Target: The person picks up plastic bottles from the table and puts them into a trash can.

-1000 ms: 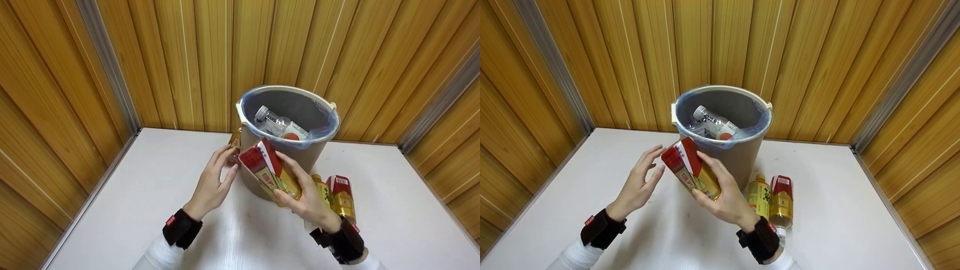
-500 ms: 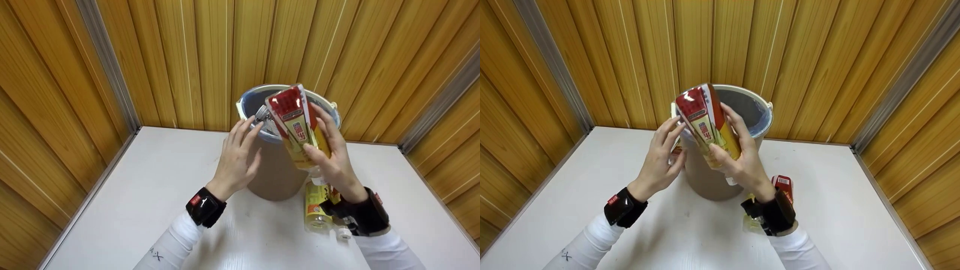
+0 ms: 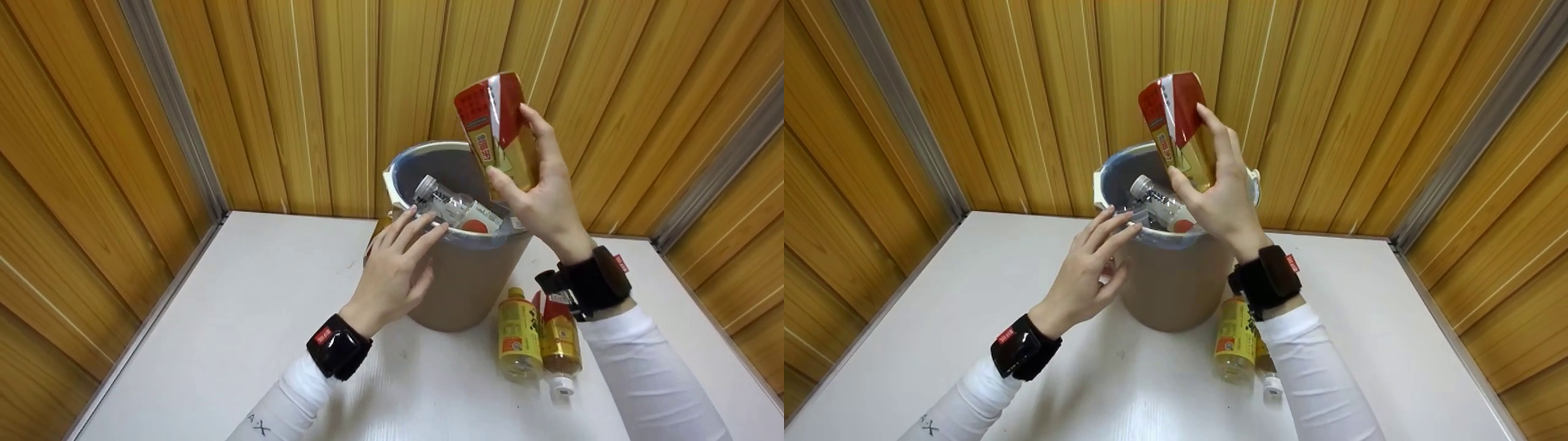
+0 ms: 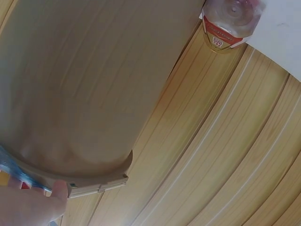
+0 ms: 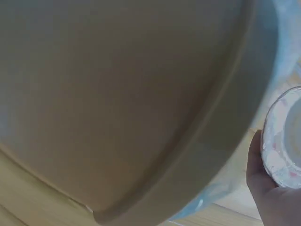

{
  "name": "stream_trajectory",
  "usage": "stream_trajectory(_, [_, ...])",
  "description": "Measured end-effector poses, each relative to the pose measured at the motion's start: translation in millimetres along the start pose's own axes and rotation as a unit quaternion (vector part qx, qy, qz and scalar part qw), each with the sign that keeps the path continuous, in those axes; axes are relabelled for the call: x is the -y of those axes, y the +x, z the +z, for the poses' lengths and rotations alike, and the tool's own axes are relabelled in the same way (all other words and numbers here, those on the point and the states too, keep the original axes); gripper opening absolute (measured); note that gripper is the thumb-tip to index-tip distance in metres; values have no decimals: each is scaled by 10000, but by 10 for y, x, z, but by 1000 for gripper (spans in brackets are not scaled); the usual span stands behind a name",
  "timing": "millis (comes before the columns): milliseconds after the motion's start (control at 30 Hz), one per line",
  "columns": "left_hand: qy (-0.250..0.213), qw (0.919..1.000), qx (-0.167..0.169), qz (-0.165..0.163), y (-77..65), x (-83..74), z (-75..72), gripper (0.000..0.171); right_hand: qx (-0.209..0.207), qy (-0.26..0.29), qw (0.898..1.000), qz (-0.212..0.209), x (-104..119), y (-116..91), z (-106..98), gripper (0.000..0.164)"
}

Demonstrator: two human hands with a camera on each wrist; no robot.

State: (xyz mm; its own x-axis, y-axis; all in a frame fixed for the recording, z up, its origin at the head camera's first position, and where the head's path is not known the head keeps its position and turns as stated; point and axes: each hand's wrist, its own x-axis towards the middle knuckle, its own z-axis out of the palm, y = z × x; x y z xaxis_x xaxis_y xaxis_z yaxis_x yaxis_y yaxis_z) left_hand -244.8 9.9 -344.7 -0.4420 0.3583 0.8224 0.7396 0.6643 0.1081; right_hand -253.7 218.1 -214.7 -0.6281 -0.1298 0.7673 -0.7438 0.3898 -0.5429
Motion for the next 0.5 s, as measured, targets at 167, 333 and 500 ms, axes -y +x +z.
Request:
stream_trajectory(167, [-4, 10000, -28, 6, 7, -2, -6, 61, 146, -1140, 9928, -324, -296, 190, 55, 80])
stream_trajectory(333, [-7, 10000, -1, 32, 0, -12, -1, 62, 465, -1944, 9798, -53, -475, 249, 72, 76])
stream_trajectory(500, [18, 10000, 72, 36, 0, -27, -3, 64, 587, -2355, 9690, 459, -522, 212, 62, 66])
